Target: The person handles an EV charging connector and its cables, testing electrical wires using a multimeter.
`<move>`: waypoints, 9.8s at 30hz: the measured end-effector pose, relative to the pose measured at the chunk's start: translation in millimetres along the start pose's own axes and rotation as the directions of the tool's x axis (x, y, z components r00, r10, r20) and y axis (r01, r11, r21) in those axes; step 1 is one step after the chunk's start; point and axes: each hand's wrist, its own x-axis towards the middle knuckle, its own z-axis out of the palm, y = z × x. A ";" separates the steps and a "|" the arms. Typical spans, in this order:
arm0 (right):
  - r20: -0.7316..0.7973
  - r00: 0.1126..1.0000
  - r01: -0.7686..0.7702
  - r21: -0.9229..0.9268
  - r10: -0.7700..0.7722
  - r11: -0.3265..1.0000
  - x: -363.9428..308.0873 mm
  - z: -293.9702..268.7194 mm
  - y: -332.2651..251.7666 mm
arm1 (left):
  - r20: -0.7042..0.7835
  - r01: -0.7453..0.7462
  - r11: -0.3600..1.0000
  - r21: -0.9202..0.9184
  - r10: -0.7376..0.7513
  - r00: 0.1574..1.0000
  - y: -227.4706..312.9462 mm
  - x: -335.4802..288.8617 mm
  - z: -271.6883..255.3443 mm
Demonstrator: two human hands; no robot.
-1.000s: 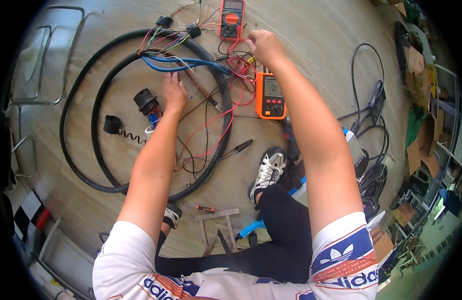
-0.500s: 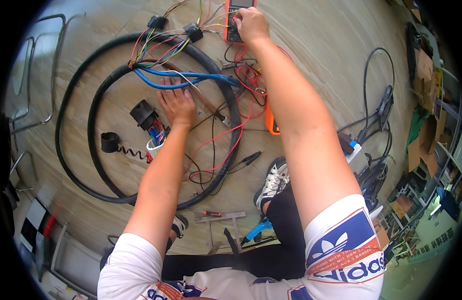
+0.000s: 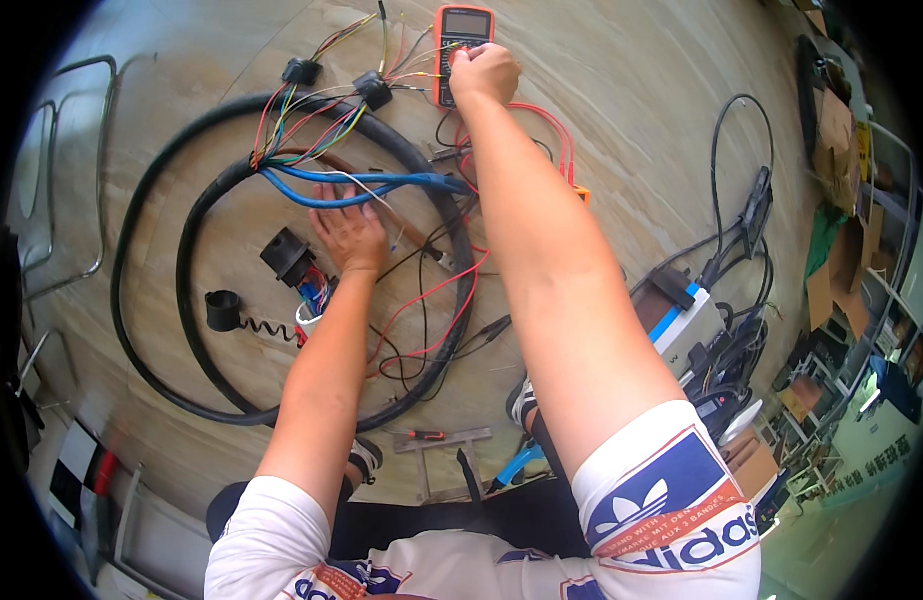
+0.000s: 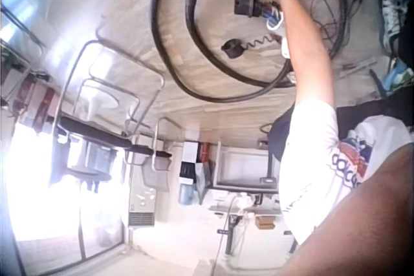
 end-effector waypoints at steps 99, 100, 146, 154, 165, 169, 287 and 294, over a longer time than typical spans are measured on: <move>0.914 0.135 0.970 -0.042 -0.384 0.241 -318.2 -159.1 346.9 | 0.992 -0.064 0.994 -0.087 0.092 0.083 -32.0 -163.0 -143.9; 0.915 0.121 0.980 -0.050 -0.384 0.191 -322.1 -156.4 353.8 | 1.000 -0.040 0.999 0.001 -0.001 -0.023 -35.0 -167.2 -146.3; 0.679 0.400 0.910 -0.375 -0.616 0.178 -197.5 -138.6 322.5 | 0.663 -0.289 0.813 -0.506 0.580 0.473 41.8 -264.7 -124.4; 0.650 0.538 0.710 -0.007 -0.536 0.704 -213.8 -191.9 268.0 | 0.688 -0.096 0.892 -0.441 0.405 0.602 89.3 -177.9 -71.3; 0.608 0.734 0.195 0.237 -0.302 0.952 -265.5 -225.6 253.5 | 0.463 0.282 0.688 -0.669 0.089 0.882 117.1 -34.6 -48.7; 0.577 0.722 0.183 0.373 -0.381 0.910 -245.1 -198.9 228.1 | 0.310 0.201 0.830 -0.520 -0.035 0.950 136.2 51.5 -58.9; 0.094 0.674 0.732 -0.214 -0.732 0.647 -112.8 -130.1 193.8 | 0.840 0.872 0.026 -0.489 0.284 0.462 114.9 55.4 -115.1; -0.059 0.884 0.468 0.134 -0.464 0.873 -79.6 -135.2 158.5 | 0.846 0.862 -0.079 -0.501 0.165 0.507 100.6 74.3 -131.4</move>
